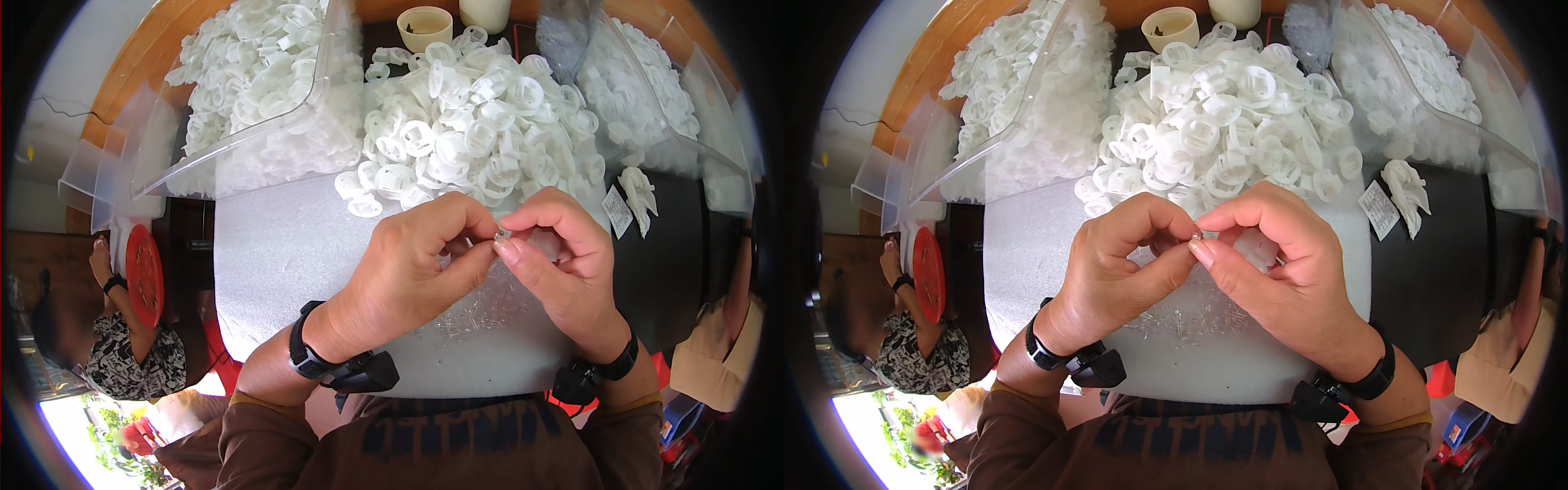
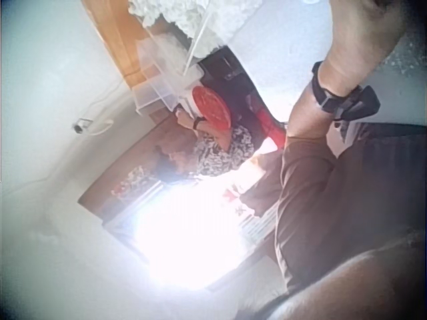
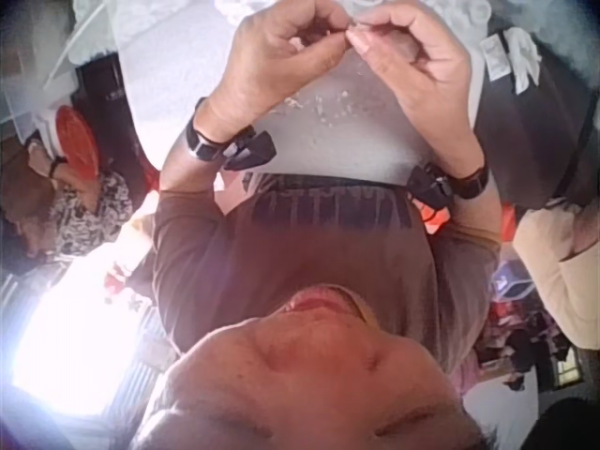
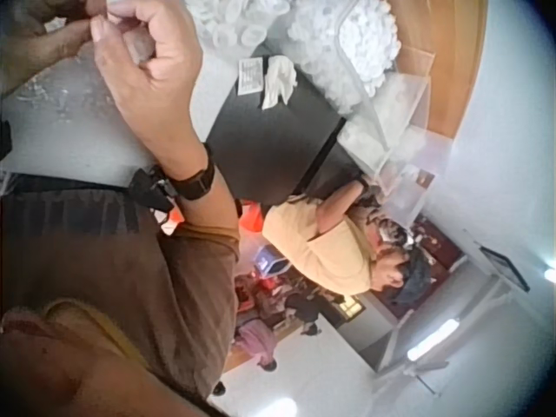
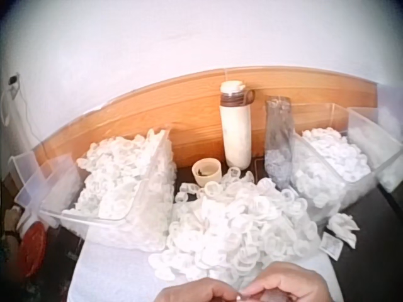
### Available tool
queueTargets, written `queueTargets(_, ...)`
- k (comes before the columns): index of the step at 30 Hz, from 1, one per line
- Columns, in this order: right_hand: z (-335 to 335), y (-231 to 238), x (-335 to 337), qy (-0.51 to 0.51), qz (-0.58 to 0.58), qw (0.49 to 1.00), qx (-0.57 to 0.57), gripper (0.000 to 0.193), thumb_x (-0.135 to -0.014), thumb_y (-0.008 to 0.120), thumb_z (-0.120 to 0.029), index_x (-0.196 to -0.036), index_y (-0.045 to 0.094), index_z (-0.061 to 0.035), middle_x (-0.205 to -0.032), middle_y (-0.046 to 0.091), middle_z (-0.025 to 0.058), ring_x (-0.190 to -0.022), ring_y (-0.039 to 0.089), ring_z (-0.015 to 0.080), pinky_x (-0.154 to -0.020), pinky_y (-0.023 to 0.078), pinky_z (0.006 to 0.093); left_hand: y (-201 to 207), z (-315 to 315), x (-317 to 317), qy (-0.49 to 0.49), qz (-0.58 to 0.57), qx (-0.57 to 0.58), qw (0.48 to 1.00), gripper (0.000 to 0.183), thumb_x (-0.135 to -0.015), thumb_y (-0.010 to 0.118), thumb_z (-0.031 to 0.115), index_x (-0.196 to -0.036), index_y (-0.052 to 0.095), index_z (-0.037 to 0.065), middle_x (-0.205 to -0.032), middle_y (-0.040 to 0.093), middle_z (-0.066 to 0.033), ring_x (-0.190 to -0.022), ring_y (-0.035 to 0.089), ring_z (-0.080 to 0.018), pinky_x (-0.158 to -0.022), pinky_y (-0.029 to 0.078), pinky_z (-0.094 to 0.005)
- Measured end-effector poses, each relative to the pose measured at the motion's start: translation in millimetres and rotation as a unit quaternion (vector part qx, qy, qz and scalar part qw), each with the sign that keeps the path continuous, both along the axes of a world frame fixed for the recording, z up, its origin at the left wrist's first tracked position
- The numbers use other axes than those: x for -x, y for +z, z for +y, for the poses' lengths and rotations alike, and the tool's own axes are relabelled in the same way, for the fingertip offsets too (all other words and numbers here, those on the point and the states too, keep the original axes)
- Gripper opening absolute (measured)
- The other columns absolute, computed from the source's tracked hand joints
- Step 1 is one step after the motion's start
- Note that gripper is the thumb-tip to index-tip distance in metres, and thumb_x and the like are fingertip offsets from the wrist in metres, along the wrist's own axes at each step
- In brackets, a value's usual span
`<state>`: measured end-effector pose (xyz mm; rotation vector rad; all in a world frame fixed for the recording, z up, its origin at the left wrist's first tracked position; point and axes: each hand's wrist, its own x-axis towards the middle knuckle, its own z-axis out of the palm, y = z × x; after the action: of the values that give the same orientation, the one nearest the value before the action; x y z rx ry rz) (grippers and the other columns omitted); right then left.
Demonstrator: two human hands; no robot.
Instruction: Assembling small white plastic components by inserting metal or plastic pins into pre-drilled holes in the base.
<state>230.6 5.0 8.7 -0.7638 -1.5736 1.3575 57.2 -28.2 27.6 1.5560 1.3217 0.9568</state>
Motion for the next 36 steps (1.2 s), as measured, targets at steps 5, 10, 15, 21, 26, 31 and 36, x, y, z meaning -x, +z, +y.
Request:
queueTargets(5,1.2,-1.7,0.5,-0.003,-0.028,0.999,-0.046,0.011,-0.076,0.066,0.003,-0.085,0.061,-0.0021,-0.078,0.059,0.0042,-0.07,0.053,0.0131,-0.062,0.041,0.0243,-4.5,0.2,1.6,-0.012,0.111,-0.093,0.989,0.012,-0.076,0.067,0.001,-0.086,0.061,0.003,-0.076,0.063,-0.0034,-0.068,0.061,-0.01,-0.061,0.048,-0.0233)
queueTargets(10,2.5,-1.9,1.1,-0.031,-0.073,0.985,-0.154,0.011,-0.074,0.066,0.004,-0.081,0.061,-0.0028,-0.074,0.058,0.0047,-0.065,0.054,0.0155,-0.059,0.041,0.0248,-8.2,-1.7,-0.8,0.005,0.186,-0.161,0.969,0.013,-0.073,0.067,-0.001,-0.084,0.063,0.005,-0.076,0.064,-0.0051,-0.068,0.063,-0.0148,-0.06,0.049,-0.0253)
queueTargets(15,1.5,-3.1,1.5,-0.037,-0.078,0.98,-0.179,0.012,-0.075,0.066,0.004,-0.083,0.061,-0.0027,-0.075,0.058,0.0045,-0.064,0.054,0.0145,-0.059,0.041,0.0242,-10.3,0.6,-0.5,0.009,0.169,-0.185,0.968,0.013,-0.073,0.067,-0.001,-0.084,0.062,0.003,-0.08,0.064,-0.0068,-0.071,0.062,-0.0159,-0.062,0.048,-0.0262)
queueTargets(21,-5.3,0.9,-2.0,0.028,0.046,0.989,0.141,0.011,-0.085,0.06,-0.003,-0.096,0.059,-0.001,-0.083,0.057,-0.0017,-0.069,0.051,0.0046,-0.06,0.04,0.0203,-10.7,5.5,10.1,0.021,-0.03,-0.107,0.994,0.014,-0.076,0.064,-0.004,-0.087,0.061,0.005,-0.108,0.059,-0.011,-0.093,0.058,-0.0167,-0.08,0.046,-0.0298)
queueTargets(26,-6.6,7.0,-3.5,0.131,0.074,0.954,0.259,0.017,-0.088,0.061,-0.008,-0.102,0.06,0.0002,-0.08,0.056,-0.0038,-0.071,0.048,0.0017,-0.062,0.039,0.0168,-13.2,3.7,5.3,0.024,-0.373,0.098,0.922,0.013,-0.082,0.065,0.004,-0.093,0.061,0.01,-0.124,0.051,-0.0127,-0.1,0.055,-0.016,-0.092,0.042,-0.0336)
queueTargets(31,-4.6,2.3,-3.3,0.109,0.036,0.977,0.18,0.015,-0.087,0.062,-0.008,-0.099,0.062,0.0006,-0.083,0.06,-0.0009,-0.073,0.051,0.0031,-0.063,0.04,0.0178,-14.9,1.2,0.6,0.027,-0.406,0.151,0.901,0.011,-0.083,0.065,0.009,-0.094,0.062,0.01,-0.124,0.052,-0.0131,-0.102,0.055,-0.0172,-0.093,0.042,-0.035)
queueTargets(36,-4.0,0.3,-3.3,0.083,0.011,0.99,0.11,0.014,-0.086,0.062,-0.006,-0.098,0.063,0.0006,-0.087,0.063,0.0027,-0.074,0.054,0.0052,-0.064,0.042,0.0197,-14.7,0.8,1.1,0.014,-0.424,0.156,0.892,0.011,-0.084,0.066,0.011,-0.094,0.062,0.01,-0.124,0.051,-0.0137,-0.102,0.055,-0.0173,-0.093,0.042,-0.0356)
